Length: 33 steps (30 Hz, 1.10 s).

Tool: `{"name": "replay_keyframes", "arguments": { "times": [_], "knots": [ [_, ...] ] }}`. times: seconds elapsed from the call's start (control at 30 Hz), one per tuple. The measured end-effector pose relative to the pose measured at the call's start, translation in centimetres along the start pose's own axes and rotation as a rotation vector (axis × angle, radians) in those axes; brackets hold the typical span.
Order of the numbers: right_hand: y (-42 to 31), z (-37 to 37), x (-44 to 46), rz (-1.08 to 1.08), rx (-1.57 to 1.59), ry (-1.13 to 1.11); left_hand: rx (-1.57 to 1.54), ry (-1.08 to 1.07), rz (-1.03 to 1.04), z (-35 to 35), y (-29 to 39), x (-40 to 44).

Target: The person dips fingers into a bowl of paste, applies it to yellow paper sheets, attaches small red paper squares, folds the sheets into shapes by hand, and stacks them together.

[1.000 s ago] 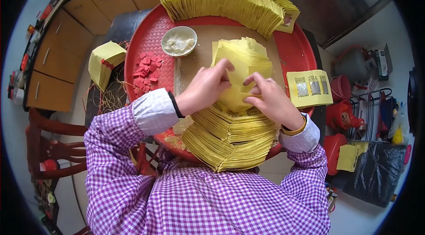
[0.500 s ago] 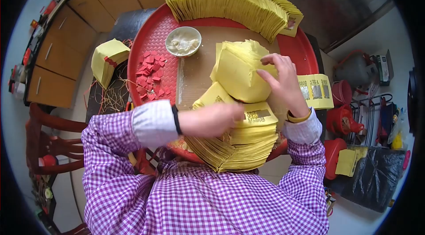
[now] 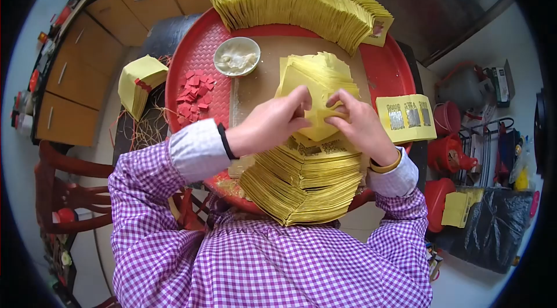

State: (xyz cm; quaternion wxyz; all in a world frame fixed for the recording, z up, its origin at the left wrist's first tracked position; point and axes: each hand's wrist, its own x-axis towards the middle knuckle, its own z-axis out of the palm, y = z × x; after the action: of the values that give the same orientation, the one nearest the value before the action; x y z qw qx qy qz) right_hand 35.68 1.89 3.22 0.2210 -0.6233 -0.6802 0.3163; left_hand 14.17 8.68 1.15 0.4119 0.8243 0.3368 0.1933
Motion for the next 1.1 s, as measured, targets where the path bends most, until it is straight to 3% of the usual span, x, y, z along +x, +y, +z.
{"name": "replay_keyframes", "arguments": {
  "times": [0.1, 0.27, 0.4, 0.5, 0.57, 0.63, 0.67, 0.73, 0.8, 0.83, 0.9, 1.1],
  "knots": [
    [0.6, 0.4, -0.4, -0.035, 0.088, -0.006, 0.063, 0.017, 0.013, 0.2, 0.7, -1.2],
    [0.1, 0.9, -0.6, -0.226, -0.110, 0.044, -0.179, 0.043, 0.010, 1.2, 0.0, -0.3],
    [0.0, 0.3, 0.6, -0.180, -0.147, -0.038, 0.378, 0.384, 0.356, 1.2, 0.7, -0.7],
    [2.1, 0.2, 2.4, -0.223, -0.233, 0.056, 0.542, 0.297, 0.418, 2.1, 0.4, -2.7],
    [2.5, -0.3, 3.4, -0.200, -0.377, 0.265, 0.358, -0.481, 0.424, 2.5, 1.2, -4.5],
    [2.0, -0.6, 3.3, -0.256, -0.325, 0.304, 0.181, -0.494, 0.367, 2.1, 1.2, -3.8],
    [1.7, -0.8, 2.9, -0.309, -0.269, 0.339, 0.179, -0.491, 0.366, 1.5, 0.9, -2.9],
    [0.9, -1.2, 1.7, -0.407, -0.155, 0.407, -0.195, -0.312, -0.128, 0.4, 0.3, -0.6],
    [-0.9, -1.0, -0.3, -0.432, -0.151, 0.112, -0.184, -0.323, -0.109, 0.7, 0.1, 0.2],
    [-1.0, -0.2, -0.8, -0.427, -0.153, 0.117, -0.172, -0.331, -0.091, 1.0, 0.0, 0.6],
    [-0.8, 1.3, -1.0, -0.226, -0.206, -0.022, -0.145, -0.340, -0.056, 1.3, -0.4, 1.3],
    [-0.2, 0.5, 0.2, -0.119, -0.170, 0.052, -0.127, -0.034, 0.065, 0.5, -1.9, 1.5]
  ]
}}
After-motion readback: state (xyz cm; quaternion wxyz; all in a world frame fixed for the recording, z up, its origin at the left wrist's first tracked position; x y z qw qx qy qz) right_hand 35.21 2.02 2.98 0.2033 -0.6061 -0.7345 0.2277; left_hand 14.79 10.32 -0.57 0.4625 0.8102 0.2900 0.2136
